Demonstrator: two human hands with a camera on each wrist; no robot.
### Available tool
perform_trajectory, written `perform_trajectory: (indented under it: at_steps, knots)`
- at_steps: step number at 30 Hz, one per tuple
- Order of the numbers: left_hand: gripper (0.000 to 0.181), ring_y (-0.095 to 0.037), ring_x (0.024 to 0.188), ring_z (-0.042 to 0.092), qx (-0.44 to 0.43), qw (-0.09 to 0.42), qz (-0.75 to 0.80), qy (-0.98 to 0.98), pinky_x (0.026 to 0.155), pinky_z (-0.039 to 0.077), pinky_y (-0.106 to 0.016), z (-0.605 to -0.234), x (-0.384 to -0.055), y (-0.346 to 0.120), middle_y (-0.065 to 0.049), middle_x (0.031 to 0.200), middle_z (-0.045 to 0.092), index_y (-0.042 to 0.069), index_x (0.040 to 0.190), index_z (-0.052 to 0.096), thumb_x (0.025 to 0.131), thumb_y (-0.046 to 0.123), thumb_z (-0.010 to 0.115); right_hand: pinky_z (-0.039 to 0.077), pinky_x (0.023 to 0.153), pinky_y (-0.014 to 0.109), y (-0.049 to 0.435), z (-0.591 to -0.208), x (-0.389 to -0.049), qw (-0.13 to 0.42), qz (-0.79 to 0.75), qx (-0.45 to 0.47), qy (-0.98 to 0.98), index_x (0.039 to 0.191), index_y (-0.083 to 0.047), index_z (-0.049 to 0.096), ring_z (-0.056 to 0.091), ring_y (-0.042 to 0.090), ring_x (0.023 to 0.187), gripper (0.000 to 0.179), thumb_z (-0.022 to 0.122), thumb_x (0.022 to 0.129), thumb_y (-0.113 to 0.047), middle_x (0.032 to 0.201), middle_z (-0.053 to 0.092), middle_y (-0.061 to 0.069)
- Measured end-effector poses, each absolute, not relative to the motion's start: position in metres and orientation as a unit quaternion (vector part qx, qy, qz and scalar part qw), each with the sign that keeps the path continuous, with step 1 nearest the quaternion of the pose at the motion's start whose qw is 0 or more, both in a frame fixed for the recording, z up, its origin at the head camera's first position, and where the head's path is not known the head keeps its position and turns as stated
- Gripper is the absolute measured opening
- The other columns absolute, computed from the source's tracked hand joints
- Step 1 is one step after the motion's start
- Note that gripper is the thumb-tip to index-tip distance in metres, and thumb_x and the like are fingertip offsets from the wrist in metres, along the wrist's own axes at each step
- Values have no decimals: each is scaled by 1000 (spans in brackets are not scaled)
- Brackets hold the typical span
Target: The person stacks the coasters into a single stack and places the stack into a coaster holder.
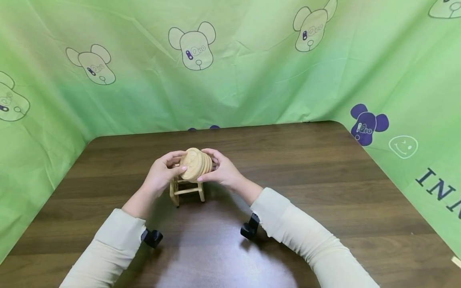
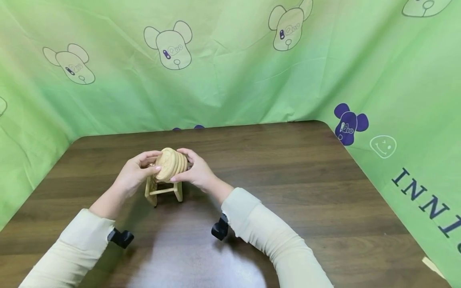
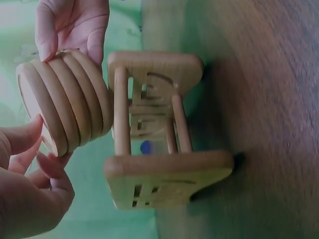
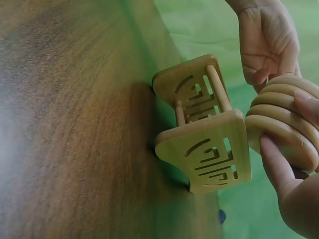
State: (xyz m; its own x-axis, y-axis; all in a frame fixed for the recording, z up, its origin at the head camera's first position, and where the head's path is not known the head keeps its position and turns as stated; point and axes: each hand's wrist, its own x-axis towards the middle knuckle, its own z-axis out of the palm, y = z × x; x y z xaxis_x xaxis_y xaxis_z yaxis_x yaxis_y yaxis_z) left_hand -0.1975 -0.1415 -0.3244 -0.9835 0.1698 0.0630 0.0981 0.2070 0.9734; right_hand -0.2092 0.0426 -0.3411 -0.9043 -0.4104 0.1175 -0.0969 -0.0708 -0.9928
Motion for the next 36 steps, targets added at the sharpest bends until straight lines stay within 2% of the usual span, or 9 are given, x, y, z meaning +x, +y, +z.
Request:
perform_trajectory:
  at_steps: [7,13,22,28,36]
  knots:
    - [41,-15,86,55,94,45,617,780,69,45,-23,-327,-202,-151,-27,112,50,-5,116,46,77,-8,58,44,76,28,36,-339,-211,95,-661,-203,716,126,-3,38,54,24,91,76,72,59,9,116,50,16]
    - [42,-15,84,53,102,53,606,787,70,44,-22,-331,-203,-158,-26,114,49,-3,117,43,78,-7,57,44,75,26,31,-340,-212,85,-628,-203,747,126,-8,40,54,22,92,76,75,60,3,114,51,13]
    - [41,-15,82,50,122,33,564,816,69,42,-21,-340,-204,-163,-24,114,50,-1,118,42,80,-5,56,45,69,24,26,-344,-212,64,-570,-205,793,125,-12,41,55,17,84,75,77,60,-6,106,55,9]
    - [38,-22,85,51,136,23,540,830,69,42,-22,-346,-200,-165,-26,115,49,-2,116,41,80,-8,53,45,65,21,23,-346,-209,47,-502,-226,834,127,-13,40,57,11,77,76,77,61,-12,97,59,6]
    - [35,-28,91,53,147,-1,469,871,73,44,-30,-353,-198,-167,-24,110,53,-2,111,44,78,-11,54,43,62,17,21,-347,-207,16,-429,-255,866,125,-8,44,57,10,72,69,76,64,-15,87,60,4]
